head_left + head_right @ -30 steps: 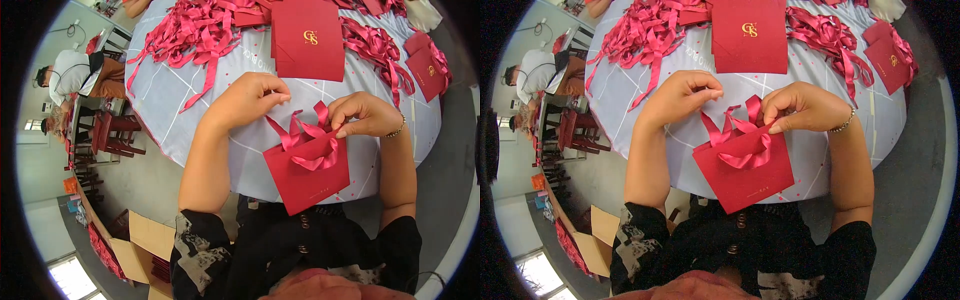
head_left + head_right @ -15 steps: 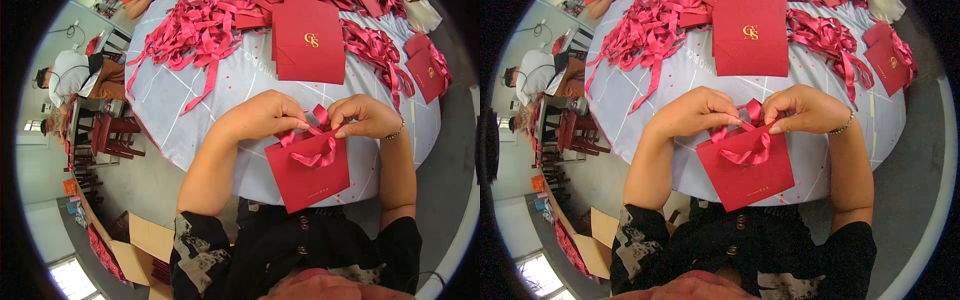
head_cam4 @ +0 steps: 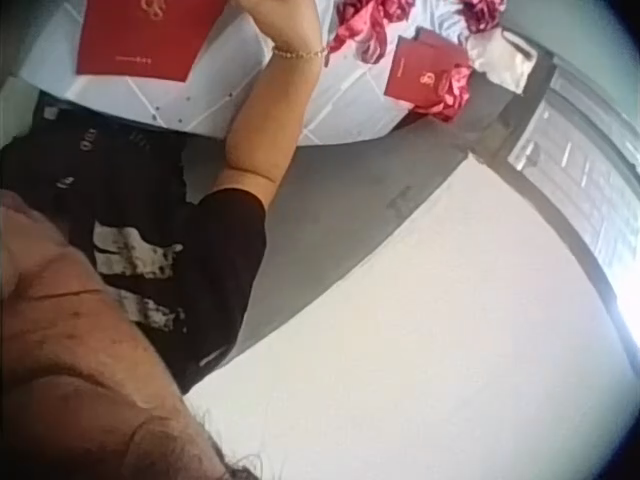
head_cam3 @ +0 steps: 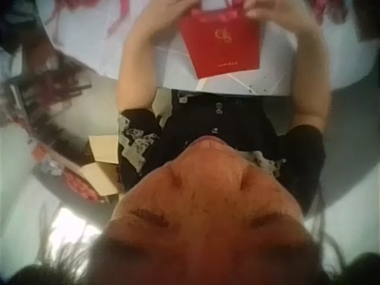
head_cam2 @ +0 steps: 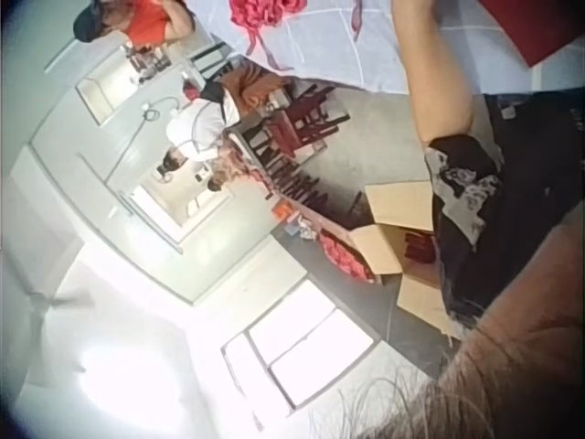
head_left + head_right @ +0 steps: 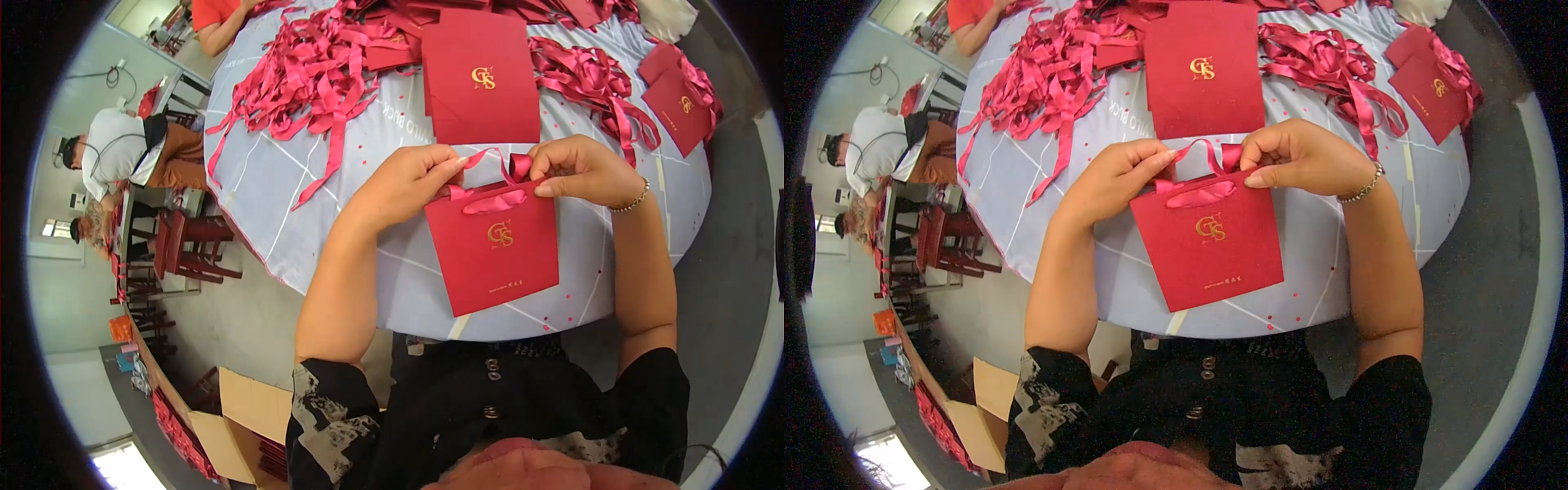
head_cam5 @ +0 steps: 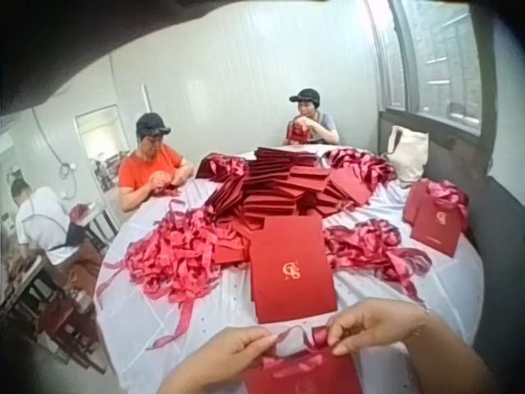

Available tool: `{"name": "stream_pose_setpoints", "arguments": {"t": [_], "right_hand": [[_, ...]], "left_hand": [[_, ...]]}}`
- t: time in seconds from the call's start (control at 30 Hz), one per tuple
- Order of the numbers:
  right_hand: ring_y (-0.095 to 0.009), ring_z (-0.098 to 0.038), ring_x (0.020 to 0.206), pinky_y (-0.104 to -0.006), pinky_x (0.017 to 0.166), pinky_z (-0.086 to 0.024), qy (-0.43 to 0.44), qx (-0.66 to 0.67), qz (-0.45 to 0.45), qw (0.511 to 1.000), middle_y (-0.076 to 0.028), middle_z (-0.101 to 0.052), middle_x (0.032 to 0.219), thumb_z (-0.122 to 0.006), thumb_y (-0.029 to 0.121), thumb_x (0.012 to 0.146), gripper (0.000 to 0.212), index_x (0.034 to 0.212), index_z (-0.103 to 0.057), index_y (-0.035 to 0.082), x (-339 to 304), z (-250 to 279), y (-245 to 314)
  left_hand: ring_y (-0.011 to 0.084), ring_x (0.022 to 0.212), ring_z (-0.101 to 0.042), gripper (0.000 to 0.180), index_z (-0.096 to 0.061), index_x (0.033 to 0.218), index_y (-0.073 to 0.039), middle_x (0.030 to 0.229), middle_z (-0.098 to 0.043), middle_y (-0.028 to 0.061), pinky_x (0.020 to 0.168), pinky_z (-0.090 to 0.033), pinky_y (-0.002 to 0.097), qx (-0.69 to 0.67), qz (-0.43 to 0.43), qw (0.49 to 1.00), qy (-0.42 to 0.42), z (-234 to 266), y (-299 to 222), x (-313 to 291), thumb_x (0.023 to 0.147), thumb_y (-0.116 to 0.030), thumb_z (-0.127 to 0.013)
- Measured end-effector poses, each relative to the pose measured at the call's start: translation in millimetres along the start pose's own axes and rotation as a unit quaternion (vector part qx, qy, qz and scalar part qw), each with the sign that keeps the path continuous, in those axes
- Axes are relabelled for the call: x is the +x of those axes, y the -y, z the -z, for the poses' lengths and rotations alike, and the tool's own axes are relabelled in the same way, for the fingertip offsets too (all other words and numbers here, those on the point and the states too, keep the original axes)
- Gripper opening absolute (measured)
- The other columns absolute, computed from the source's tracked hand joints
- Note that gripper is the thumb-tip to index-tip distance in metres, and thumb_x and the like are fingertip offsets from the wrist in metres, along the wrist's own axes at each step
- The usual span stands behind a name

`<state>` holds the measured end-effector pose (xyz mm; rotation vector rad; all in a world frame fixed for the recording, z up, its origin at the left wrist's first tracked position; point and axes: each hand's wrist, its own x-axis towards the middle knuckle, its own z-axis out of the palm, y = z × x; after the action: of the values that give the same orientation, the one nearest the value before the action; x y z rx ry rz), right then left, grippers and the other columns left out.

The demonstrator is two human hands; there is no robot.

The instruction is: The person attaches ribbon handles to paper gift bags by threading ribbons through the bag slots and folding the flaps by hand.

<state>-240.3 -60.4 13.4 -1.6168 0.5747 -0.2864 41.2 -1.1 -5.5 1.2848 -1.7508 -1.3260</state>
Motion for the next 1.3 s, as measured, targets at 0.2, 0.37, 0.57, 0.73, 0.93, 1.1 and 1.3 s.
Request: {"name": "stream_pose_setpoints", "arguments": {"t": [0.2,0.37,0.57,0.73,0.93,1.1,1.3], "right_hand": [[-0.012,-0.057,0.089,-0.0246,0.079,-0.046,0.003,0.049,0.057,0.997,-0.006,-0.065,0.099,-0.075,0.000,0.080,0.009,0.084,-0.067,-0.002,-5,2,1],[-0.013,-0.055,0.080,-0.0268,0.071,-0.045,0.032,0.032,0.083,0.996,-0.006,-0.062,0.086,-0.075,0.001,0.080,0.010,0.085,-0.067,-0.004,-11,-1,9],[-0.013,-0.061,0.091,-0.0253,0.076,-0.047,-0.167,-0.103,0.154,0.968,-0.009,-0.065,0.097,-0.073,-0.002,0.081,0.010,0.088,-0.066,-0.004,-49,20,38],[-0.007,-0.061,0.087,-0.0211,0.075,-0.048,-0.428,-0.127,0.186,0.875,-0.002,-0.068,0.096,-0.069,0.004,0.087,0.019,0.105,-0.069,0.000,-117,73,55],[-0.004,-0.059,0.082,-0.0192,0.073,-0.046,-0.503,-0.228,-0.006,0.834,0.003,-0.066,0.089,-0.067,0.012,0.091,0.019,0.107,-0.069,0.002,-189,194,71],[-0.020,-0.066,0.086,-0.0323,0.079,-0.054,-0.574,-0.596,-0.036,0.560,-0.013,-0.067,0.106,-0.078,0.017,0.080,0.044,0.119,-0.063,0.003,-185,239,7],[-0.022,-0.068,0.085,-0.0329,0.077,-0.054,-0.452,-0.440,0.012,0.776,-0.015,-0.071,0.099,-0.073,0.016,0.084,0.031,0.110,-0.069,0.001,-76,154,-16]], "left_hand": [[0.0065,0.066,-0.050,0.023,-0.065,0.088,0.001,0.070,-0.059,0.0000,0.060,-0.042,0.0250,0.024,-0.012,0.997,-0.077,3,-2,-1,0.097,-0.019,-0.060],[0.0062,0.065,-0.048,0.019,-0.067,0.088,0.002,0.069,-0.058,0.0015,0.058,-0.040,0.0246,0.037,-0.010,0.990,-0.133,-1,1,2,0.094,-0.016,-0.064],[0.0023,0.064,-0.045,0.023,-0.072,0.091,-0.001,0.074,-0.059,-0.0053,0.054,-0.034,0.0208,-0.051,-0.003,0.982,-0.182,2,7,11,0.097,-0.022,-0.063],[0.0046,0.067,-0.051,0.021,-0.071,0.099,0.000,0.077,-0.061,-0.0025,0.060,-0.040,0.0215,-0.041,0.018,0.984,-0.175,-2,3,6,0.094,-0.019,-0.065],[0.0065,0.069,-0.053,0.018,-0.069,0.099,0.002,0.076,-0.063,0.0008,0.062,-0.044,0.0232,-0.001,0.000,0.994,-0.111,-10,2,4,0.090,-0.014,-0.069],[0.0065,0.068,-0.053,0.018,-0.069,0.098,0.002,0.075,-0.064,0.0017,0.061,-0.044,0.0236,-0.002,0.004,0.994,-0.114,-9,2,4,0.089,-0.013,-0.069],[0.0079,0.066,-0.053,0.019,-0.069,0.099,0.001,0.073,-0.063,0.0037,0.061,-0.044,0.0244,0.063,-0.026,0.991,-0.117,-12,7,7,0.089,-0.015,-0.070]]}}
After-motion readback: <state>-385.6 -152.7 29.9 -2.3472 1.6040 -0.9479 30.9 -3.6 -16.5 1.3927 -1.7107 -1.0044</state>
